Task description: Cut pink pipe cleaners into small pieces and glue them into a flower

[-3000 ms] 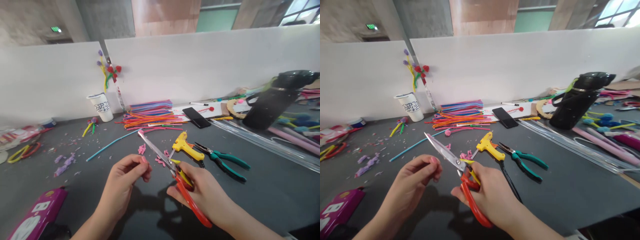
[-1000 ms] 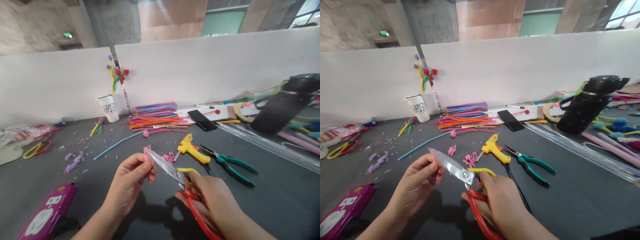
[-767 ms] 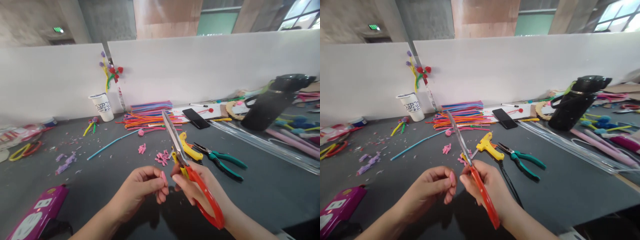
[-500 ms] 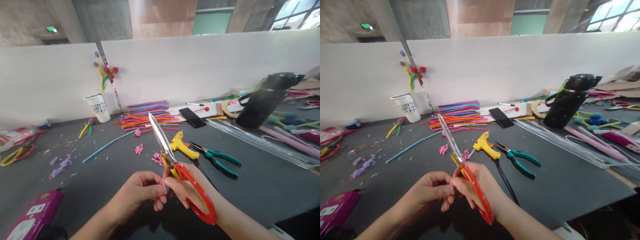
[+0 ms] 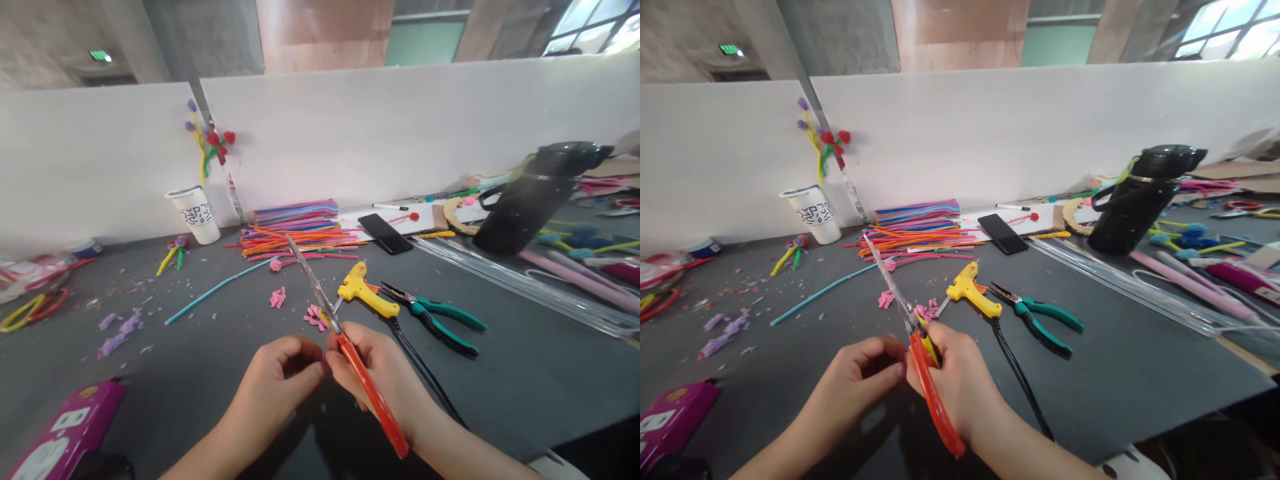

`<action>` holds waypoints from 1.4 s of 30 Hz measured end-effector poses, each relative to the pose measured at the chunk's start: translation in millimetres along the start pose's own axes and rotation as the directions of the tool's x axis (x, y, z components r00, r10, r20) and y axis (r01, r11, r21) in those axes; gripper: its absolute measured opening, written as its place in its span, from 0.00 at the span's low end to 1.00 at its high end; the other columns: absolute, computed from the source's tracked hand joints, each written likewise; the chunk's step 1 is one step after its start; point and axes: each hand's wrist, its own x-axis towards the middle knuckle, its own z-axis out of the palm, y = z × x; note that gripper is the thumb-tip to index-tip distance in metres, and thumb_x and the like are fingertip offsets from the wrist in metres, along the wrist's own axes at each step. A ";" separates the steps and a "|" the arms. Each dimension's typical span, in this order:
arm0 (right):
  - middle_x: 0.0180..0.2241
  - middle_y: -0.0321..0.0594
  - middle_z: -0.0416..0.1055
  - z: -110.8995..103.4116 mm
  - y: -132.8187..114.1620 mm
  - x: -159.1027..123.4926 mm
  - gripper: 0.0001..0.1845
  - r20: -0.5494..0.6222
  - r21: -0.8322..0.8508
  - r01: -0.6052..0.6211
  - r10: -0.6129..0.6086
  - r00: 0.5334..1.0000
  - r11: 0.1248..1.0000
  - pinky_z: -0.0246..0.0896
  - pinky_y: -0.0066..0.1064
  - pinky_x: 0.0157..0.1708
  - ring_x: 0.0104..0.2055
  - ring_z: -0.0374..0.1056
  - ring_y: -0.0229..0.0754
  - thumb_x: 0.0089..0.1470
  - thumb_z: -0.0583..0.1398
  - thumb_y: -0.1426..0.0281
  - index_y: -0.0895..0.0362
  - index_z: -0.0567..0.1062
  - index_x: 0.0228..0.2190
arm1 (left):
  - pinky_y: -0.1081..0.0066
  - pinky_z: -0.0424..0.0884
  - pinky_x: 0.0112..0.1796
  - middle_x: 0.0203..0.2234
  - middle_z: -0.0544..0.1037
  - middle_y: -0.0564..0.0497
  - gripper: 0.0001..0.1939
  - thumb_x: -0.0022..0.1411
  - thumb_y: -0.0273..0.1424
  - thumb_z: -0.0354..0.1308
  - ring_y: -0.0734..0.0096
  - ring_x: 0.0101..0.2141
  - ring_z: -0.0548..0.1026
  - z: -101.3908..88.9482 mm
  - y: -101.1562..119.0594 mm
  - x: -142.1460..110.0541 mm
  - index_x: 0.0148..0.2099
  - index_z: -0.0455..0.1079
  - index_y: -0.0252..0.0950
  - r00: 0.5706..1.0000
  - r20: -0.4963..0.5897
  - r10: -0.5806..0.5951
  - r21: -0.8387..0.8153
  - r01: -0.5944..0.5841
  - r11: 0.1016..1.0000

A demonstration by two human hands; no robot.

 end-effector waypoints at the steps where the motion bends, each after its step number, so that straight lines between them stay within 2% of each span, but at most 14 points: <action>1: 0.16 0.26 0.51 -1.1 0.2 -0.1 0.08 0.005 -0.017 0.023 -0.023 1.000 1.000 0.45 0.22 0.17 0.17 0.49 0.30 0.47 0.53 0.69 0.55 0.58 0.21 | 0.74 0.64 0.26 0.19 0.73 0.53 0.02 0.49 0.27 0.57 0.72 0.22 0.70 -0.9 -0.2 0.7 0.27 0.70 0.33 1.000 -0.018 -0.019 -0.064 0.018 0.998; 3: 0.17 0.26 0.52 -4.8 1.1 -1.3 0.11 0.004 -0.097 0.077 -0.077 0.997 0.992 0.45 0.22 0.18 0.18 0.48 0.31 0.47 0.56 0.65 0.54 0.57 0.21 | 0.75 0.64 0.24 0.17 0.72 0.55 0.02 0.49 0.27 0.59 0.75 0.20 0.69 -4.8 -0.2 2.5 0.27 0.69 0.34 0.997 -0.065 -0.030 -0.230 0.015 0.973; 6: 0.17 0.26 0.53 -11.2 3.5 -5.3 0.18 -0.009 -0.301 0.119 -0.128 0.992 0.946 0.43 0.23 0.18 0.19 0.46 0.32 0.42 0.60 0.61 0.53 0.54 0.20 | 0.78 0.65 0.25 0.19 0.72 0.56 0.03 0.51 0.29 0.59 0.78 0.21 0.69 -14.3 2.0 3.6 0.28 0.70 0.35 0.988 -0.152 0.036 -0.407 -0.096 0.908; 11: 0.16 0.26 0.57 -17.2 12.1 -13.4 0.18 0.019 -0.563 0.188 -0.216 0.976 0.805 0.43 0.24 0.18 0.17 0.50 0.34 0.38 0.63 0.63 0.53 0.57 0.23 | 0.81 0.65 0.25 0.20 0.74 0.56 0.03 0.52 0.27 0.60 0.80 0.22 0.69 -24.0 9.1 -0.1 0.27 0.71 0.35 0.958 -0.265 0.108 -0.481 -0.228 0.847; 15: 0.17 0.30 0.61 -19.3 21.2 -15.3 0.18 0.058 -0.689 0.262 -0.309 0.949 0.676 0.45 0.26 0.18 0.17 0.56 0.38 0.43 0.60 0.55 0.54 0.62 0.28 | 0.81 0.65 0.25 0.21 0.74 0.57 0.01 0.52 0.27 0.60 0.80 0.22 0.69 -23.4 10.0 -2.3 0.28 0.72 0.37 0.950 -0.279 0.138 -0.500 -0.266 0.824; 20: 0.20 0.36 0.66 -19.5 23.8 -13.3 0.17 0.082 -0.730 0.338 -0.415 0.906 0.594 0.50 0.28 0.21 0.21 0.62 0.41 0.49 0.55 0.54 0.55 0.63 0.29 | 0.81 0.64 0.25 0.20 0.73 0.58 0.02 0.53 0.26 0.59 0.81 0.22 0.69 -23.1 7.0 -2.6 0.29 0.72 0.37 0.948 -0.271 0.165 -0.473 -0.281 0.835; 27: 0.19 0.35 0.66 -17.5 26.1 -13.6 0.16 0.089 -0.761 0.374 -0.485 0.870 0.530 0.51 0.27 0.20 0.20 0.63 0.40 0.51 0.54 0.54 0.55 0.61 0.28 | 0.81 0.64 0.25 0.19 0.72 0.57 0.03 0.53 0.26 0.59 0.81 0.21 0.68 -23.0 8.4 -2.9 0.28 0.72 0.36 0.951 -0.258 0.169 -0.483 -0.278 0.831; 37: 0.20 0.35 0.68 -17.5 27.7 -13.6 0.16 0.090 -0.773 0.368 -0.484 0.870 0.517 0.52 0.28 0.20 0.20 0.65 0.40 0.51 0.54 0.55 0.55 0.62 0.28 | 0.80 0.64 0.25 0.19 0.72 0.56 0.03 0.53 0.26 0.59 0.80 0.21 0.68 -24.1 8.2 -3.5 0.27 0.73 0.36 0.953 -0.253 0.165 -0.498 -0.274 0.823; 42: 0.20 0.35 0.68 -17.3 24.3 -14.5 0.15 0.099 -0.768 0.354 -0.447 0.889 0.534 0.52 0.28 0.20 0.20 0.65 0.40 0.51 0.55 0.56 0.55 0.61 0.27 | 0.80 0.63 0.25 0.18 0.72 0.56 0.03 0.52 0.26 0.59 0.80 0.21 0.68 -23.6 10.1 -3.3 0.27 0.72 0.35 0.956 -0.252 0.152 -0.502 -0.264 0.824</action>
